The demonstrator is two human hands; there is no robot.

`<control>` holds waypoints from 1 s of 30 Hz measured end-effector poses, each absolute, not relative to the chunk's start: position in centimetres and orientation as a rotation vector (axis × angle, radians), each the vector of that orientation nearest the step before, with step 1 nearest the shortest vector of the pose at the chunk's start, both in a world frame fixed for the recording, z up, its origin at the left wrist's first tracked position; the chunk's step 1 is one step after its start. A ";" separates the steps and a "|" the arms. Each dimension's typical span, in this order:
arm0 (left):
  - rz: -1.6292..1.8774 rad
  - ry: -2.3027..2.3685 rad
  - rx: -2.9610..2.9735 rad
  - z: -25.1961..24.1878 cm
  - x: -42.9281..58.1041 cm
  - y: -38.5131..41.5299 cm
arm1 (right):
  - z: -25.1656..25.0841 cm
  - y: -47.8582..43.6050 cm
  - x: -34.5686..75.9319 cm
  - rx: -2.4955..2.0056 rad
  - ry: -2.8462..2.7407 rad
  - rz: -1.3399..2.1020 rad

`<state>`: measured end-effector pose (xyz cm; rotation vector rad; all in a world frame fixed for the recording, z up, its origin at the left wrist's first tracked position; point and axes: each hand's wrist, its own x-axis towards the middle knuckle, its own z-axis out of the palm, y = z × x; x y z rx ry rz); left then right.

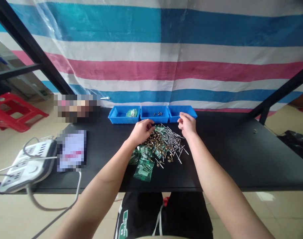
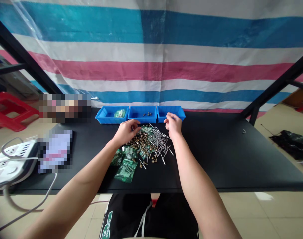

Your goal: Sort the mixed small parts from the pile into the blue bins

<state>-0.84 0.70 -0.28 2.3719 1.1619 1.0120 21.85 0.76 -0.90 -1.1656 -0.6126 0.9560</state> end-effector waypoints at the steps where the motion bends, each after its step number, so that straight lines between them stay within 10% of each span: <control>1: 1.000 1.159 2.375 -0.3 -0.9 0.7 | -0.9 0.7 21.8 -1.171 -0.639 0.944; 14: 0.833 1.160 2.534 -0.6 -0.9 0.7 | -0.5 -2.3 18.5 -1.598 -2.034 0.072; 30: 0.791 1.135 2.545 -0.6 -0.7 0.7 | -1.6 -2.1 17.6 -1.576 -2.179 0.011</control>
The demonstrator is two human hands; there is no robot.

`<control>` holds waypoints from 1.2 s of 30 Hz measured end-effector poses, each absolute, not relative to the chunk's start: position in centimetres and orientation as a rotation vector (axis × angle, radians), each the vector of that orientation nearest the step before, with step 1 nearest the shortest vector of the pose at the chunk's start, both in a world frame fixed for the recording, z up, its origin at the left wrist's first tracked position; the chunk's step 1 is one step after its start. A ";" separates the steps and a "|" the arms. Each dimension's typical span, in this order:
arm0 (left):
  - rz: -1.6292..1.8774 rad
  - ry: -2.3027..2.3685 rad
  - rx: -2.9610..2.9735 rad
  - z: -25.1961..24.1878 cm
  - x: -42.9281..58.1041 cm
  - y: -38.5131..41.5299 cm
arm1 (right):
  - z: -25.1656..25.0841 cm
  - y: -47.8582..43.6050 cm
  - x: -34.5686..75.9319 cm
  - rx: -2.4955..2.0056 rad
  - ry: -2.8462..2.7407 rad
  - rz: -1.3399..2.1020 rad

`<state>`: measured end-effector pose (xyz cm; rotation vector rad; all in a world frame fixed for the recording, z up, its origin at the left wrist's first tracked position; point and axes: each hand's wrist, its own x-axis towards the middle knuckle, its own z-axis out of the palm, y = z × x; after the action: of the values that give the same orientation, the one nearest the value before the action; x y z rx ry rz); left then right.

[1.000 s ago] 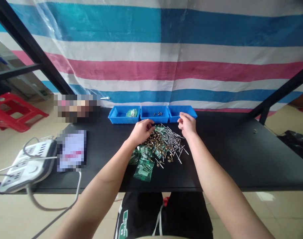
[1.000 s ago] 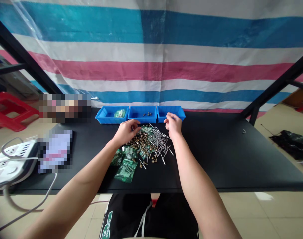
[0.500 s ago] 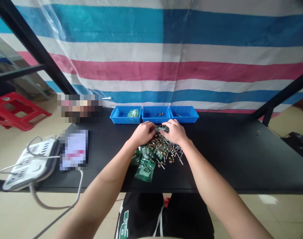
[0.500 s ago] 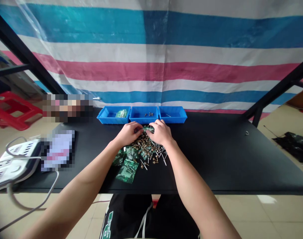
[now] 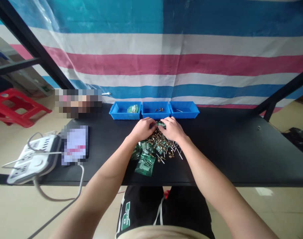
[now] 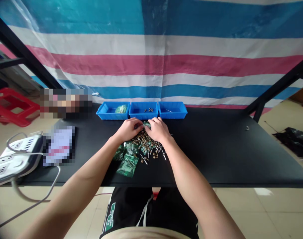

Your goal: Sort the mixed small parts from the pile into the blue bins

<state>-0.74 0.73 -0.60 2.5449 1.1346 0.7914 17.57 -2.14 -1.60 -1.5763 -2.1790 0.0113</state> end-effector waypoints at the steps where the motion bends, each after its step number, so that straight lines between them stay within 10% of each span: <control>1: 0.794 1.135 2.545 -0.6 -0.7 0.7 | -1.7 -2.1 17.6 -1.574 -2.171 0.014; 36: 0.925 1.042 1.997 0.2 -0.6 0.6 | 0.5 -3.8 16.6 -1.144 -1.678 0.167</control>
<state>-0.60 0.57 0.16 1.9968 1.0424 0.9252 16.58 -3.82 0.48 -1.1443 -1.6781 0.1674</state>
